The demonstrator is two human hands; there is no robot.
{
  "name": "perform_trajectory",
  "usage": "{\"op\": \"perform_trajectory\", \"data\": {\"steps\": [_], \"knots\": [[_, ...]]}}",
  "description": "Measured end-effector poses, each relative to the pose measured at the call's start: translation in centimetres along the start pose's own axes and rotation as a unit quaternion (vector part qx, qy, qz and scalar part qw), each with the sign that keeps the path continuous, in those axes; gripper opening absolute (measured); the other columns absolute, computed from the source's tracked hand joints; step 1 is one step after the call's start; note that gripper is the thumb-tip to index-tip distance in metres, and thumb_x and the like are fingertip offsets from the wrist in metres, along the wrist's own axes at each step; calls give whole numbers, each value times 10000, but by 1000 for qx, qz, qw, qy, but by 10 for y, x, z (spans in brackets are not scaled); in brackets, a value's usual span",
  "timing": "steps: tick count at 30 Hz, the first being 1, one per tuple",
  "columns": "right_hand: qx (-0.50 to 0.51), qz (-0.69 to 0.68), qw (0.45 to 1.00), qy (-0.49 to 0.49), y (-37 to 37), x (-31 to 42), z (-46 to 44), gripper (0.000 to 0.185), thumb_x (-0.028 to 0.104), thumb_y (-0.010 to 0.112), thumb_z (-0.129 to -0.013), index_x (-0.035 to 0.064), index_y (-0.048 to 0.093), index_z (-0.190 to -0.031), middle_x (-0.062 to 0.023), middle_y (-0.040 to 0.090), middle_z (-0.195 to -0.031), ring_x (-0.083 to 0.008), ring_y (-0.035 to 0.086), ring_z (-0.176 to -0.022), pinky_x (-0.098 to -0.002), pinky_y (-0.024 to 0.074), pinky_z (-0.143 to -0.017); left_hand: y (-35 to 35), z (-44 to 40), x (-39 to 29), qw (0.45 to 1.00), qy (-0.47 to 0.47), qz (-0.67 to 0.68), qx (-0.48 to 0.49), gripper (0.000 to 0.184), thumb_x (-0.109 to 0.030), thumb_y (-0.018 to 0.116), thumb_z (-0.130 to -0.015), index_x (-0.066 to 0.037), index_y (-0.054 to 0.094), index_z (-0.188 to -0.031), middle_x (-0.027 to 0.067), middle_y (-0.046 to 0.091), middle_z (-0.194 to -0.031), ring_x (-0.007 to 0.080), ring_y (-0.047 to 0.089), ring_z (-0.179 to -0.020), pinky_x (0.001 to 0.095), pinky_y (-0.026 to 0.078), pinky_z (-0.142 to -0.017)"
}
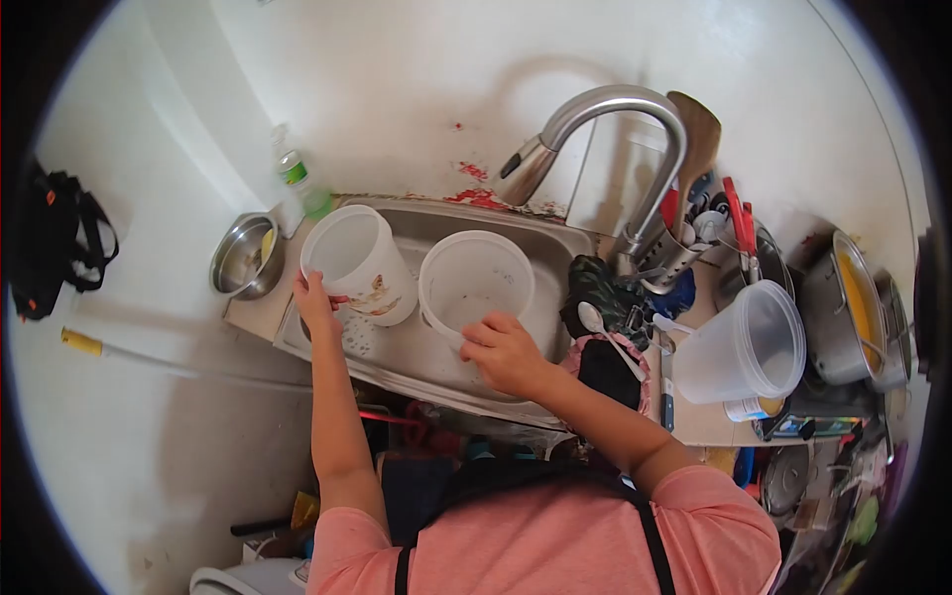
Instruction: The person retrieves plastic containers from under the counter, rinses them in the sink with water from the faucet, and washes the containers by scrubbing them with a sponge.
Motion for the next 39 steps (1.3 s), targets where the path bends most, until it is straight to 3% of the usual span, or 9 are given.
{"op": "perform_trajectory", "data": {"steps": [7, 13, 15, 18, 24, 28, 31, 35, 39], "knots": [[-36, 71, 994, 72, 25, -23, -16, 131, 80, 580, -694, 78, 583, -825, -62, 562, -1010, -265, 498, -995, -423, 380, -893, 24, -34, 8, 998, 4, -51, 30, 507, -309, 524, -859, -22, 393, -1256, 114, 557, -1022, 157, 565, -481, 229, 397, -402], [-126, 254, 922, 264, -74, -108, 10, 241, 164, 605, -747, 76, 554, -966, -120, 539, -1087, -312, 473, -1083, -485, 301, -989, 18, 29, -60, 922, 295, -226, -107, 511, -327, 541, -893, -13, 403, -1271, 146, 491, -1181, 184, 559, -915, 297, 457, -740], [-78, 428, 843, 318, -96, -136, 48, 333, 219, 622, -758, 72, 543, -1046, -133, 530, -1119, -308, 479, -1071, -487, 302, -974, 63, 61, -41, 981, 130, -88, 115, 476, -264, 548, -895, -1, 414, -1269, 155, 464, -1240, 184, 536, -956, 302, 434, -816], [-3, 475, 808, 347, -104, -156, 88, 432, 271, 645, -754, 68, 524, -1116, -141, 558, -1087, -308, 491, -1053, -481, 304, -958, 128, 95, 11, 954, 74, -72, 280, 485, -226, 545, -887, -19, 406, -1302, 129, 442, -1306, 191, 497, -1093, 296, 380, -919], [83, 312, 844, 428, -108, -160, 92, 473, 296, 653, -748, 40, 529, -1127, -158, 617, -962, -325, 548, -982, -430, 368, -910, 185, 84, 28, 928, 16, 15, 371, 491, -62, 476, -796, -22, 456, -1285, 125, 518, -1243, 182, 485, -1140, 267, 352, -948], [-65, 255, 920, 292, -114, -144, 45, 296, 240, 629, -771, 29, 618, -979, -150, 624, -952, -340, 566, -927, -425, 426, -837, 220, 82, 11, 899, 57, -110, 420, 367, -66, 490, -800, -29, 592, -1151, 71, 630, -1041, 116, 545, -958, 246, 406, -858], [-155, 48, 933, 320, -90, -145, -5, 220, 171, 578, -818, 13, 626, -963, -158, 637, -905, -315, 610, -816, -367, 480, -758, 245, 97, -21, 851, 123, -172, 481, 273, -100, 526, -804, -48, 652, -1040, 51, 661, -885, 94, 565, -818, 233, 435, -765], [-210, -469, 720, 467, -5, -188, -38, 188, 65, 515, -837, 5, 614, -985, -87, 647, -861, -200, 625, -758, -305, 502, -712, 271, 84, -19, 796, 178, -239, 527, 246, -139, 574, -802, -60, 659, -1019, 52, 665, -869, 90, 572, -787, 236, 445, -745], [-238, -682, 541, 430, 32, -197, -59, 228, 43, 512, -834, -4, 588, -1044, -105, 630, -978, -196, 621, -887, -296, 506, -769, 279, 63, -18, 788, 175, -242, 538, 261, -125, 582, -792, -56, 652, -1034, 67, 663, -904, 115, 583, -803, 248, 450, -758]]}}
Point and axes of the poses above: each hand's wrist, its own z-axis away from the middle knuckle, its own y-axis out of the palm, x = y × z, the point moved 7 cm from there along -z, towards the middle knuckle
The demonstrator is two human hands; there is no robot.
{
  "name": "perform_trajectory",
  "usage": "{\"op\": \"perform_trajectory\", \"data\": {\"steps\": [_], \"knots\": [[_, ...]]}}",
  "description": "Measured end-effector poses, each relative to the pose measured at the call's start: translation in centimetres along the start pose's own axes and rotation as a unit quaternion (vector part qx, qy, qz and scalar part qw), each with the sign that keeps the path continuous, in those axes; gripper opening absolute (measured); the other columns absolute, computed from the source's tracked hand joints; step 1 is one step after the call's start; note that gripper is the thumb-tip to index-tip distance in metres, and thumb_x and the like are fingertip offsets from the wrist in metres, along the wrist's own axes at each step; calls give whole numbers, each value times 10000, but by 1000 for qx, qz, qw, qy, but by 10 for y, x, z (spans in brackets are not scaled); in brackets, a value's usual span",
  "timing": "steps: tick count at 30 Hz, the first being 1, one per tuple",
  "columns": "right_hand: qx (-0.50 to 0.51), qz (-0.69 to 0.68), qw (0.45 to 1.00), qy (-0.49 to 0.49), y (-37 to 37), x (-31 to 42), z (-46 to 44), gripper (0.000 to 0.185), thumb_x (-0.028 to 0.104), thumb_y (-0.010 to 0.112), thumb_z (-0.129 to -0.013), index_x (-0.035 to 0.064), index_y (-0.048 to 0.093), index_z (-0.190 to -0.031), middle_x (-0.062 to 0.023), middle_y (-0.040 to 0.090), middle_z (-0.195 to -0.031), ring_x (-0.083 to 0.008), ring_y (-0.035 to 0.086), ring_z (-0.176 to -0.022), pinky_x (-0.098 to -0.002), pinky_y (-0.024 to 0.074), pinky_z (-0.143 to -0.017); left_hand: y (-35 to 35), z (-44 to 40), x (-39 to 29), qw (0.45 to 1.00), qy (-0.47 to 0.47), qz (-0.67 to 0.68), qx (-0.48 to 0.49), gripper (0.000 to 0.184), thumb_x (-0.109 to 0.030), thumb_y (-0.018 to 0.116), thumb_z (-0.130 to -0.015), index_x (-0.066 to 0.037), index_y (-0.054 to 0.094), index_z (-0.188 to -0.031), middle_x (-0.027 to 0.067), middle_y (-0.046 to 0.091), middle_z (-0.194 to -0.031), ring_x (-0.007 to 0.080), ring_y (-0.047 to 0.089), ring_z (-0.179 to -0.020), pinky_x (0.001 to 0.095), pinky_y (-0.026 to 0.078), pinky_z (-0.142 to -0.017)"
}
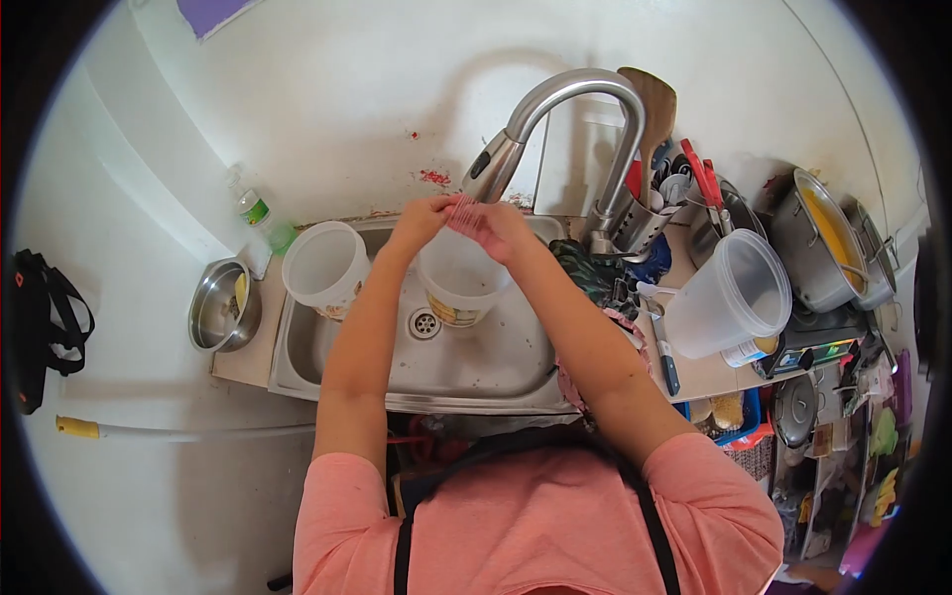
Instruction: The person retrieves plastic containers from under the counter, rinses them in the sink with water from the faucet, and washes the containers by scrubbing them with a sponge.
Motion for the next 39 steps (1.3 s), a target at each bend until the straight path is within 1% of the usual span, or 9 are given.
{"op": "perform_trajectory", "data": {"steps": [7, 12, 16, 20, 22, 23, 26, 32, 39], "knots": [[83, 196, 977, -7, 31, 26, 24, 212, 66, 536, -818, 1, 586, -1014, -102, 632, -972, -179, 607, -852, -296, 485, -756, 17, -11, -10, 979, 176, -21, 104, 234, -99, 566, -784, -65, 591, -1014, 108, 656, -867, 206, 625, -801, 340, 481, -709], [38, 452, 890, 58, 0, 49, 44, 224, 147, 527, -859, 32, 607, -1034, -94, 628, -983, -186, 592, -913, -315, 461, -845, 46, 5, -23, 909, 165, -366, 109, 227, -88, 480, -807, -86, 547, -1023, 173, 632, -857, 346, 611, -813, 431, 485, -692], [219, 751, 620, -60, 21, 24, 74, 261, 267, 531, -872, 76, 607, -1033, -108, 623, -1022, -234, 583, -986, -374, 446, -867, 45, 2, -9, 856, 264, -443, 37, 265, -113, 452, -848, -51, 493, -1103, 197, 605, -784, 342, 605, -708, 403, 497, -602], [203, 861, 465, -38, 28, 3, 102, 385, 366, 571, -826, 66, 570, -1068, -146, 622, -1003, -321, 571, -1000, -407, 439, -845, 0, 1, -12, 928, -67, -364, 37, 475, -39, 431, -785, -175, 500, -1235, 230, 621, -936, 351, 621, -837, 442, 498, -703], [286, 786, 546, -50, 17, -5, 82, 411, 376, 586, -804, 58, 564, -1063, -170, 622, -968, -339, 574, -973, -402, 445, -828, -5, 14, -23, 934, -177, -281, 131, 495, -32, 413, -785, -177, 490, -1252, 238, 618, -948, 354, 634, -799, 436, 522, -653], [250, 794, 551, -62, 24, 2, 81, 402, 366, 592, -796, 56, 566, -1052, -178, 619, -953, -347, 574, -956, -405, 446, -819, -7, 4, -16, 921, -56, -355, 148, 478, -29, 381, -789, -151, 497, -1236, 252, 611, -971, 358, 645, -676, 417, 541, -509], [207, 793, 567, -82, 40, 15, 81, 368, 332, 605, -781, 49, 573, -1015, -191, 612, -910, -354, 574, -906, -410, 446, -789, -31, -1, -1, 948, -160, -268, 59, 447, -130, 434, -825, -183, 474, -1267, 158, 633, -813, 282, 636, -615, 399, 530, -424], [167, 673, 717, -75, 21, 41, 67, 296, 333, 596, -804, 67, 602, -933, -106, 623, -840, -253, 583, -859, -378, 423, -741, -24, -2, 36, 926, -338, -50, 161, 365, -311, 443, -863, -144, 554, -1167, 65, 626, -939, 225, 610, -829, 389, 504, -629], [-57, 255, 956, 135, -40, -1, 84, 332, 396, 570, -845, 159, 540, -1074, -48, 580, -1015, -276, 542, -941, -495, 404, -804, 32, 3, -7, 969, -108, 31, 218, 535, -521, 479, -860, -66, 573, -1127, 95, 575, -1101, 189, 542, -994, 316, 428, -861]]}}
Point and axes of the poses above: each hand's wrist, its own z-axis away from the middle knuckle, its own y-axis out of the palm, x = y × z, the point moved 7 cm from there along -z, towards the middle knuckle
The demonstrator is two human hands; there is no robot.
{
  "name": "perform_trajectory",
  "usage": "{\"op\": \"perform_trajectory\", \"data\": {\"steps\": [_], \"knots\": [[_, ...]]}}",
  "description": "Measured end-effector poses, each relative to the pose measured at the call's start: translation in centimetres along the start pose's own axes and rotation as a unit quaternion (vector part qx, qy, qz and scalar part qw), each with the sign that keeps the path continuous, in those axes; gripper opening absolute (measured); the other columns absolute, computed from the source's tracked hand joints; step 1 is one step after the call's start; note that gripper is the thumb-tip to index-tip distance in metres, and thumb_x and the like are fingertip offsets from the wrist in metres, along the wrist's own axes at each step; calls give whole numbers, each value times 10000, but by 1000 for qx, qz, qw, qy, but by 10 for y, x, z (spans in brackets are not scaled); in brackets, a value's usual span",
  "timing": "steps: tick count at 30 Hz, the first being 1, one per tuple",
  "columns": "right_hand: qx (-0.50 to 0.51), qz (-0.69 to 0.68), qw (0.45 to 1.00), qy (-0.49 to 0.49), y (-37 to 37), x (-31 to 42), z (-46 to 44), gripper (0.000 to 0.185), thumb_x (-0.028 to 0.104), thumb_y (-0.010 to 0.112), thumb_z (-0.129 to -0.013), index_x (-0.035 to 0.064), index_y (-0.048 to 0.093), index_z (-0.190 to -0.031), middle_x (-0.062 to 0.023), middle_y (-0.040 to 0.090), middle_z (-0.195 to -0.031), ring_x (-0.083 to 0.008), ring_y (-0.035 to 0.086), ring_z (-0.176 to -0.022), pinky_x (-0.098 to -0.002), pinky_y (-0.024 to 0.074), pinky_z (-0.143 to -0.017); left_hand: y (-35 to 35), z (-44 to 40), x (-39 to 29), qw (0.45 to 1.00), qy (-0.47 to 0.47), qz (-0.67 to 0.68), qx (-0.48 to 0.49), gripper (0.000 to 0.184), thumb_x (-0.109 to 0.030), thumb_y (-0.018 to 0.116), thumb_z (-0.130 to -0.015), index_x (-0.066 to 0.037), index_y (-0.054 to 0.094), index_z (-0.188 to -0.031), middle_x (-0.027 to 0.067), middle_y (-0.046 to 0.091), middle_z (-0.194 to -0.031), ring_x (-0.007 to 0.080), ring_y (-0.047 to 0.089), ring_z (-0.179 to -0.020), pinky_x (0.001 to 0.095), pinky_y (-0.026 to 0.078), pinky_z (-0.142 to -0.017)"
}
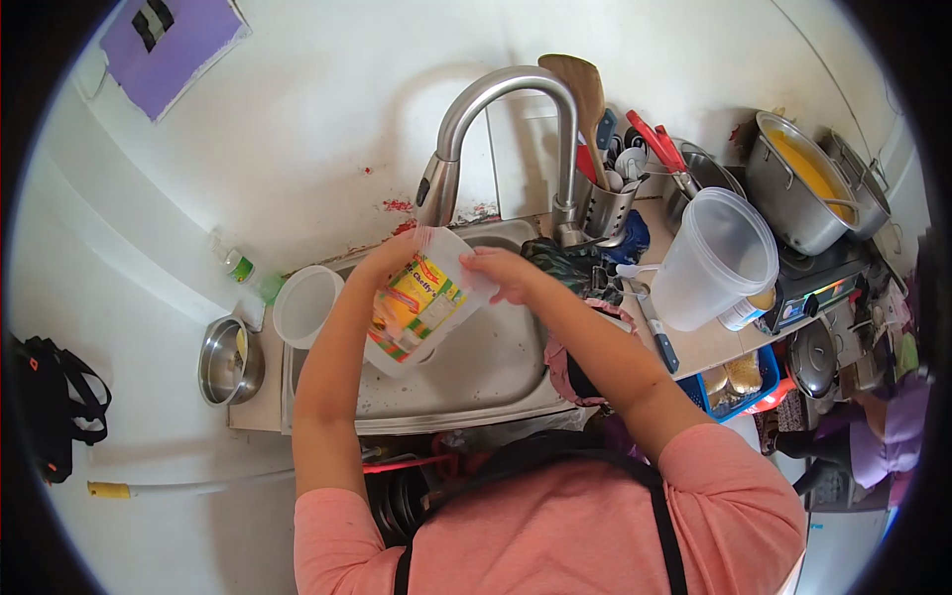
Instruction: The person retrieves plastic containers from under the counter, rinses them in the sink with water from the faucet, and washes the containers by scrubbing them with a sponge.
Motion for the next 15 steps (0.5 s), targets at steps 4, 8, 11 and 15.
{"op": "perform_trajectory", "data": {"steps": [4, 8, 11, 15], "knots": [[45, -197, 971, 124, -3, -76, -34, 559, 548, 501, -841, 199, 434, -1272, -80, 441, -1321, -393, 345, -1233, -701, 178, -934, 11, -14, -8, 982, 7, -189, -5, 461, -457, 488, -870, -52, 607, -1057, 127, 629, -985, 227, 583, -921, 334, 438, -842], [83, -282, 941, 167, 11, -107, -30, 630, 607, 416, -853, 201, 378, -1333, -96, 389, -1377, -397, 306, -1266, -696, 169, -943, 26, -14, -24, 954, 14, -294, 57, 506, -472, 506, -858, -62, 577, -1146, 134, 625, -1054, 226, 593, -941, 336, 443, -852], [81, -308, 933, 167, 15, -106, -26, 670, 628, 411, -843, 196, 345, -1352, -101, 368, -1389, -406, 292, -1272, -693, 153, -952, 29, -16, -21, 939, 7, -336, 72, 539, -484, 505, -858, -61, 551, -1189, 138, 621, -1075, 221, 600, -932, 326, 449, -845], [52, -227, 963, 136, 16, -80, -19, 676, 613, 447, -835, 195, 343, -1356, -109, 327, -1416, -405, 268, -1290, -689, 144, -966, 27, -6, -18, 945, 9, -321, 60, 576, -505, 492, -860, -56, 525, -1219, 145, 616, -1087, 239, 593, -955, 330, 449, -847]]}}
Point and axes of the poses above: each hand's wrist, its own z-axis away from the middle knuckle, its own y-axis out of the palm, x = y × z, the point moved 7 cm from there along -z, towards the middle knuckle
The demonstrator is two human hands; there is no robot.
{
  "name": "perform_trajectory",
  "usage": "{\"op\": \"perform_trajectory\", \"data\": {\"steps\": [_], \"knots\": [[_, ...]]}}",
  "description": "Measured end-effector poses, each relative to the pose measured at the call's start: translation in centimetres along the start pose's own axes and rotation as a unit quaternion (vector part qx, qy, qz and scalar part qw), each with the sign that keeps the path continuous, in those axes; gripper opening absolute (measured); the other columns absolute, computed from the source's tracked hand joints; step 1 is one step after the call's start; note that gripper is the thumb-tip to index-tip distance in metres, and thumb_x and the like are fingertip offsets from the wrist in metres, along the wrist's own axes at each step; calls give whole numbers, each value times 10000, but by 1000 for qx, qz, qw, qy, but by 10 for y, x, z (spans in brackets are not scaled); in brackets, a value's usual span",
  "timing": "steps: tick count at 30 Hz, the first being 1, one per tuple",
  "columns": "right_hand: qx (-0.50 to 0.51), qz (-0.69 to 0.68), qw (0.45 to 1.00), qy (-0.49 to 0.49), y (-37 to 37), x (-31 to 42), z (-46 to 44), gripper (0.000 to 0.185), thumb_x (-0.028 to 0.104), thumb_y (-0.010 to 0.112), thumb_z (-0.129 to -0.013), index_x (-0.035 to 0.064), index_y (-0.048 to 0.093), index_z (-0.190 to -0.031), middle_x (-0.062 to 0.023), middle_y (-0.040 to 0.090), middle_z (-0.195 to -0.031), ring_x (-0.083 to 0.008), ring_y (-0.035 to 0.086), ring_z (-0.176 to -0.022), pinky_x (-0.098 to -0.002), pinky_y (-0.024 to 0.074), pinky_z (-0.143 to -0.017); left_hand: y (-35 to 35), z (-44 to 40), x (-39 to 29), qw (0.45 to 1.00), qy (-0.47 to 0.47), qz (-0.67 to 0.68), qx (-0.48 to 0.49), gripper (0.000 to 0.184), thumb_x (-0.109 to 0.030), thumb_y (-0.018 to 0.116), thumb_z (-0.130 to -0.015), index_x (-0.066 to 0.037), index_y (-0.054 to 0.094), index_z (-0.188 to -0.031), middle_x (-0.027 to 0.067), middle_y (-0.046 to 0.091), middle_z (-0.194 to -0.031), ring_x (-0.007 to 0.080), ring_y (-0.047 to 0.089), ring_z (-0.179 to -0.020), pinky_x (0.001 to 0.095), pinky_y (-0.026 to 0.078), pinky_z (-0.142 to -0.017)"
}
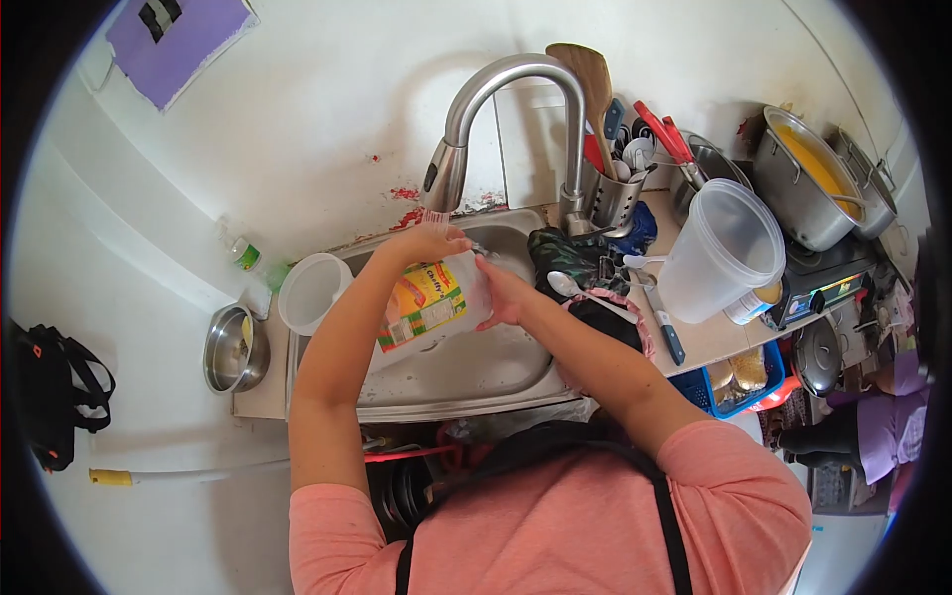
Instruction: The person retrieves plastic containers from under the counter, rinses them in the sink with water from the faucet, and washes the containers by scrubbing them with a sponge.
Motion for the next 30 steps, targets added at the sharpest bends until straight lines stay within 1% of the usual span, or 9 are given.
{"op": "perform_trajectory", "data": {"steps": [3, 10, 12, 15, 18, 21, 23, 27, 30], "knots": [[-80, 199, 974, -68, 13, 29, 12, 636, 593, 486, -826, 179, 430, -1305, -98, 441, -1323, -335, 362, -1236, -640, 239, -942, -6, 14, -4, 999, -15, 40, -33, 494, -452, 495, -872, -32, 594, -1114, 163, 621, -1066, 291, 573, -1018, 365, 433, -866], [21, 481, 866, -133, 48, 77, 12, 364, 461, 518, -846, 189, 637, -1056, 5, 623, -929, -144, 543, -909, -385, 411, -735, -18, 28, 50, 948, 68, 3, -312, 396, -326, 433, -899, 29, 606, -925, 200, 607, -946, 359, 572, -865, 416, 439, -811], [-26, 574, 810, -118, 70, 86, 39, 313, 431, 529, -840, 195, 654, -1003, 8, 633, -876, -140, 569, -838, -345, 427, -710, -17, 35, 61, 941, 14, 60, -332, 379, -292, 417, -896, 35, 608, -880, 199, 600, -937, 358, 559, -879, 426, 431, -819], [-61, 761, 599, -240, 69, 104, 5, 283, 423, 550, -821, 195, 667, -938, 8, 641, -827, -148, 592, -788, -327, 442, -711, -13, 41, 79, 929, 13, 102, -354, 346, -265, 439, -879, 29, 617, -832, 177, 596, -990, 310, 559, -915, 387, 438, -813], [-96, 774, 562, -276, 95, 112, 32, 277, 381, 591, -801, 141, 670, -915, -24, 651, -866, -179, 606, -841, -315, 459, -708, -4, 38, 105, 900, 42, 199, -386, 276, -216, 482, -845, 14, 630, -808, 158, 571, -1099, 269, 545, -966, 346, 440, -801], [-23, 525, 814, -249, 86, 105, -1, 262, 284, 609, -812, 72, 646, -961, -71, 656, -893, -211, 615, -881, -304, 476, -718, -1, 38, 96, 905, 100, 171, -376, 217, -150, 499, -819, -15, 627, -932, 77, 524, -1157, 174, 497, -1004, 284, 407, -820], [10, 280, 924, -261, 84, 108, -3, 251, 211, 597, -823, 29, 613, -994, -99, 650, -899, -216, 620, -869, -298, 492, -730, 6, 31, 85, 902, 88, 295, -302, 273, -126, 503, -804, -46, 586, -1051, 80, 500, -1196, 163, 463, -1067, 280, 397, -852], [133, -101, 955, -246, 88, 118, -22, 241, 124, 562, -842, -1, 559, -1048, -120, 639, -913, -217, 630, -835, -333, 513, -785, 31, 7, 90, 916, 49, 347, -194, 435, -110, 545, -786, -93, 480, -1216, 63, 491, -1218, 154, 443, -1122, 282, 391, -883], [225, 14, 956, -185, 122, 105, 7, 231, 96, 562, -827, -2, 554, -1036, -127, 632, -917, -207, 637, -796, -337, 521, -790, 18, 11, 62, 924, 106, 273, -245, 435, -124, 569, -800, -106, 477, -1225, 113, 507, -1234, 212, 420, -1211, 312, 383, -955]]}}
Point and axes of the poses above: each hand's wrist, its own z-axis away from the middle knuckle, its own y-axis out of the palm, x = y × z, the point moved 7 cm from there along -z, towards the middle knuckle
